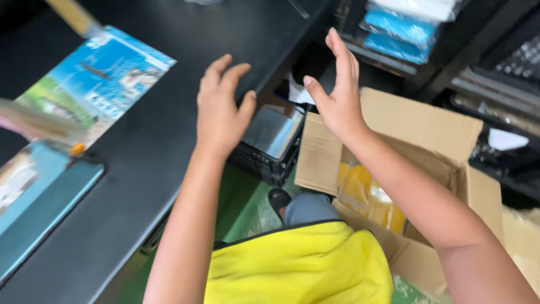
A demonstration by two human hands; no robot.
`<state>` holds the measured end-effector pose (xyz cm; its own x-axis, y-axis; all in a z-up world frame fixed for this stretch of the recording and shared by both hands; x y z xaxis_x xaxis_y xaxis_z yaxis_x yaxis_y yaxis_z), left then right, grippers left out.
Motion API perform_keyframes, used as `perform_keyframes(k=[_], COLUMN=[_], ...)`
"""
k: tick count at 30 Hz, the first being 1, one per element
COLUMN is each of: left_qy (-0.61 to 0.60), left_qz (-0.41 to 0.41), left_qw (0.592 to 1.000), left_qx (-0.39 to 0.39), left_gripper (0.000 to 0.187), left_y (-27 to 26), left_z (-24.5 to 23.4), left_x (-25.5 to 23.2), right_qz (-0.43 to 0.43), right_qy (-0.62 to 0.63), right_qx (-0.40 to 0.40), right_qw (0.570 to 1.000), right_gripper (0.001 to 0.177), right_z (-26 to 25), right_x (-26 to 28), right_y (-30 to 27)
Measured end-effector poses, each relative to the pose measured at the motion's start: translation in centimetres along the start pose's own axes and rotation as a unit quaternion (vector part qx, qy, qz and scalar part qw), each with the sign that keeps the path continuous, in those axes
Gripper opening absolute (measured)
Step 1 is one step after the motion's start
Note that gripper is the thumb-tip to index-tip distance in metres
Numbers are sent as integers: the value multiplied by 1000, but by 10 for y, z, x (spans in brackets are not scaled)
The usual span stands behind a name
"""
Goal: The person picks up plastic pouches containing yellow powder from a table, places them into a cardboard box, and luego takes a single pouch and places it inside a yellow cloth bag on their lap.
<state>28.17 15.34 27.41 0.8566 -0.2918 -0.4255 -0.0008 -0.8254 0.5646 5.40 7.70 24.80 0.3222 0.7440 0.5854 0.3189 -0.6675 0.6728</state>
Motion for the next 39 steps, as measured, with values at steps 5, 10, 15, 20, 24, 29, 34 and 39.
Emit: perform_keyframes(k=[5, 10, 15, 20, 24, 29, 34, 39], left_qy=[33, 53, 64, 63, 68, 71, 75, 45], left_qz=[-79, -92, -146, -188, -220, -253, -253, -291], left_qw=[996, 990, 974, 954, 933, 925, 923, 917], left_qx=[-30, -96, -160, -224, -277, -273, -282, -269], left_gripper=[48, 59, 85, 93, 104, 110, 110, 108], left_y=[-7, -13, -11, 5, 14, 10, 9, 9], left_z=[-50, -72, -92, -100, -98, -88, -88, -87], left_x=[46, 94, 112, 127, 133, 159, 165, 166], right_qz=[-30, -91, -111, -134, -94, -101, -96, -26], right_qy=[10, 11, 7, -1, 42, 42, 6, 50], right_qx=[29, 30, 40, 57, 78, 118, 165, 249], right_qw=[999, 995, 993, 989, 992, 987, 982, 967], right_gripper=[73, 79, 82, 81, 89, 82, 68, 42], right_z=[43, 96, 143, 188, 222, 258, 316, 345], right_x=[34, 54, 77, 87, 94, 92, 67, 96], right_y=[42, 81, 110, 135, 155, 183, 210, 217])
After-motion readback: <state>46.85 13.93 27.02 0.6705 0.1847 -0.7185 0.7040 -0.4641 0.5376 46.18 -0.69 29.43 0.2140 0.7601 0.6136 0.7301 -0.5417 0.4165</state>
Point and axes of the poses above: each hand's wrist, its own y-axis towards the middle knuckle, its own z-axis out of the palm, x = y × z, the point moved 2 cm from there along y, towards the middle knuckle, and after that the axes turned 5 degrees about x, right-handed, at the moved point
